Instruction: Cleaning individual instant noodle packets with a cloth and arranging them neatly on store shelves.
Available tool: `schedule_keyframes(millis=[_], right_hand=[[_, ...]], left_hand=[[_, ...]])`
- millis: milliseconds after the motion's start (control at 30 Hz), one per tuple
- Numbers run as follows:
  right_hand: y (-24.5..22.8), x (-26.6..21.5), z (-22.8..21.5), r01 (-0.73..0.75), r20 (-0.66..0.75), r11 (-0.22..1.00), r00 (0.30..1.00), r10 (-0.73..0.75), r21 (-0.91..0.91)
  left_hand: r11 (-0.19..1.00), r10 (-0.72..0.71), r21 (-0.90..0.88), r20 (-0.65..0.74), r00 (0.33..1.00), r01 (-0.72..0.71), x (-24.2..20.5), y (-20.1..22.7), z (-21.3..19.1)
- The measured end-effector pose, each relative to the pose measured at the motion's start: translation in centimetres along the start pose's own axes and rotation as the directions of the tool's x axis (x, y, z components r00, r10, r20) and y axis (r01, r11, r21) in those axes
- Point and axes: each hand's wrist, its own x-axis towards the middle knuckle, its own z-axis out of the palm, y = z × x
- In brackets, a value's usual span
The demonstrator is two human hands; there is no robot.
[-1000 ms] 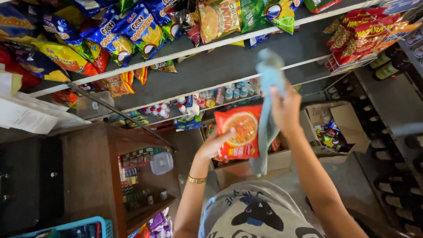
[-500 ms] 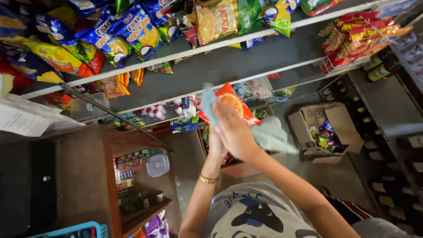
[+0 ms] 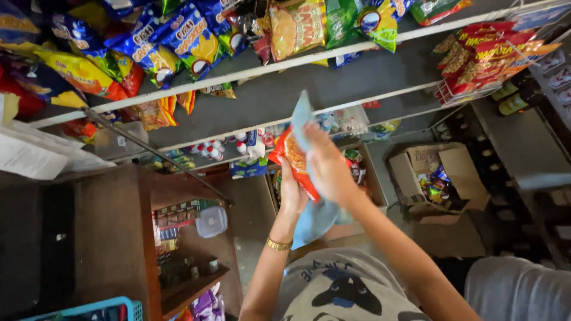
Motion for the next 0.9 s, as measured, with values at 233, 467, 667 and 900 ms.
schedule_keyframes(millis=[233,467,667,900], right_hand=[[-0.9,-1.9,0.8,0.193,0.129,0.976,0.975,-0.18,-0.099],[1.6,-1.9,-0.4,-0.095,-0.087,0.992,0.991,0.103,0.087],[-3.9,-1.7,0.4,0.153,-0.075,0.988,0.985,-0.155,-0.037],[-1.0,-3.4,0.5,0.183,-0.034,0.981,0.982,-0.185,-0.06]], left_hand=[[0.999,0.019,0.047,-0.053,0.998,-0.016,0.1,-1.0,-2.6],[0.995,0.084,-0.05,-0.052,0.995,-0.087,-1.3,2.0,1.5],[0.997,0.069,-0.019,-0.039,0.997,-0.069,-0.6,-0.9,-3.8],[0.983,0.088,-0.159,-0.012,0.996,-0.089,-1.3,-0.2,-2.6]])
